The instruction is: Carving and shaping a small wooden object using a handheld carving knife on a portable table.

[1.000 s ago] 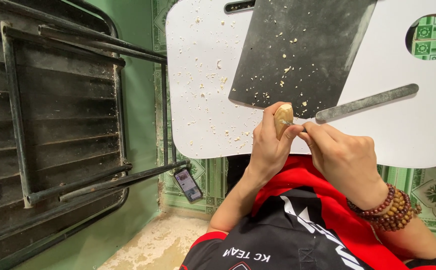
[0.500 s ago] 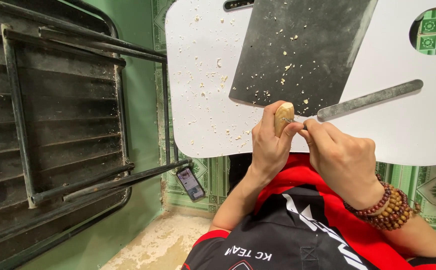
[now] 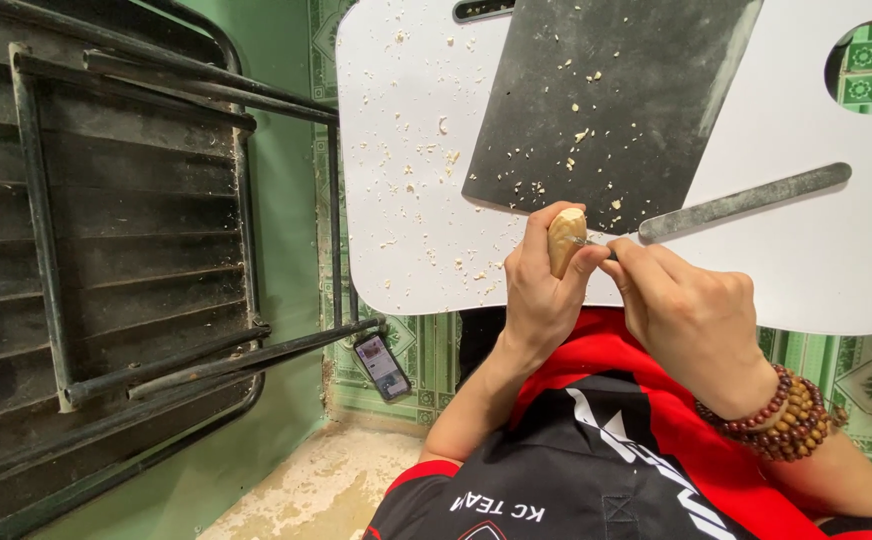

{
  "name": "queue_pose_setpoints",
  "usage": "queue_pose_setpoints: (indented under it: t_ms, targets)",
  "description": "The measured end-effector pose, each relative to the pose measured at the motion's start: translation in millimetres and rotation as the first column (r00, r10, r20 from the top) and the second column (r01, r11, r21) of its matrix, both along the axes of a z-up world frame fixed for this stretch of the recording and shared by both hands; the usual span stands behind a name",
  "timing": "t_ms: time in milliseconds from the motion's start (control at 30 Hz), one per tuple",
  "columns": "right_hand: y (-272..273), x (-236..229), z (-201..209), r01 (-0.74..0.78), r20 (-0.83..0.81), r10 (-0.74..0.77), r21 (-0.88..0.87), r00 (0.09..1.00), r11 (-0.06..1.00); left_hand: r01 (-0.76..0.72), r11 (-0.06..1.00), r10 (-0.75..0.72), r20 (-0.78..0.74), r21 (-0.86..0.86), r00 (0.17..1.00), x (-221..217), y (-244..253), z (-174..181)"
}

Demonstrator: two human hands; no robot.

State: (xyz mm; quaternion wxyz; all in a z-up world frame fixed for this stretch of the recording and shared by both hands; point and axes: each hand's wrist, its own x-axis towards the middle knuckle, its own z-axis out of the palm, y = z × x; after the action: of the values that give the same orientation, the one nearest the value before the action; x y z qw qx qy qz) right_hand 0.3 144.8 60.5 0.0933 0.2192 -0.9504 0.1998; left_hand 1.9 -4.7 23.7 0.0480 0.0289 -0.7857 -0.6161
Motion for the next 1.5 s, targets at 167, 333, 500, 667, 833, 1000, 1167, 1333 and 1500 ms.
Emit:
queue_pose_setpoints:
  t_ms: [167, 333, 500, 667, 833, 1000, 1167, 1333, 1500]
  targets:
    - [3.7, -0.2, 2.4, -0.025, 0.011, 0.025, 0.007, 1.0, 1.0, 0.026, 0.998, -0.028, -0.045, -0.05, 0.999, 0.4, -1.3, -5.0]
    - [-1.1, 4.0, 0.6, 0.016, -0.053, -0.015, 0.017, 0.998, 1.0, -0.006, 0.999, 0.003, -0.082, -0.038, 0.997, -0.3, 0.4, -3.0]
    - [-4.6, 4.8, 1.9, 0.033, -0.058, -0.033, -0.001, 0.998, 0.999, -0.043, 0.999, 0.041, -0.092, -0.018, 0.995, -0.5, 2.7, 1.3]
    - [-4.2, 4.0, 1.6, 0.023, -0.055, -0.023, -0.015, 0.998, 1.0, -0.04, 0.998, 0.035, -0.081, -0.055, 0.996, 0.1, 1.3, 1.5]
    - [-5.0, 4.4, 5.4, 0.009, -0.033, -0.01, -0.015, 0.999, 1.0, -0.035, 0.997, 0.029, -0.08, -0.069, 0.996, 0.4, 1.0, 2.1]
    - [-8.2, 6.4, 2.5, 0.043, -0.065, -0.044, -0.015, 0.997, 0.999, -0.047, 0.998, 0.042, -0.101, -0.049, 0.994, 1.6, 1.4, 3.6]
    - [-6.3, 4.5, 2.4, 0.012, -0.047, -0.014, -0.035, 0.999, 0.999, -0.048, 0.995, 0.039, -0.11, -0.082, 0.993, 0.6, -1.5, 5.0]
    - [-3.1, 5.2, -2.8, -0.006, -0.016, 0.005, -0.04, 1.0, 0.999, -0.07, 0.988, 0.049, -0.153, -0.138, 0.987, 0.8, -1.1, -4.8]
    - [0.7, 7.9, -16.0, 0.07, -0.144, -0.052, 0.122, 0.988, 0.99, -0.093, 0.99, 0.074, -0.167, -0.105, 0.983, 1.3, -1.5, -12.6]
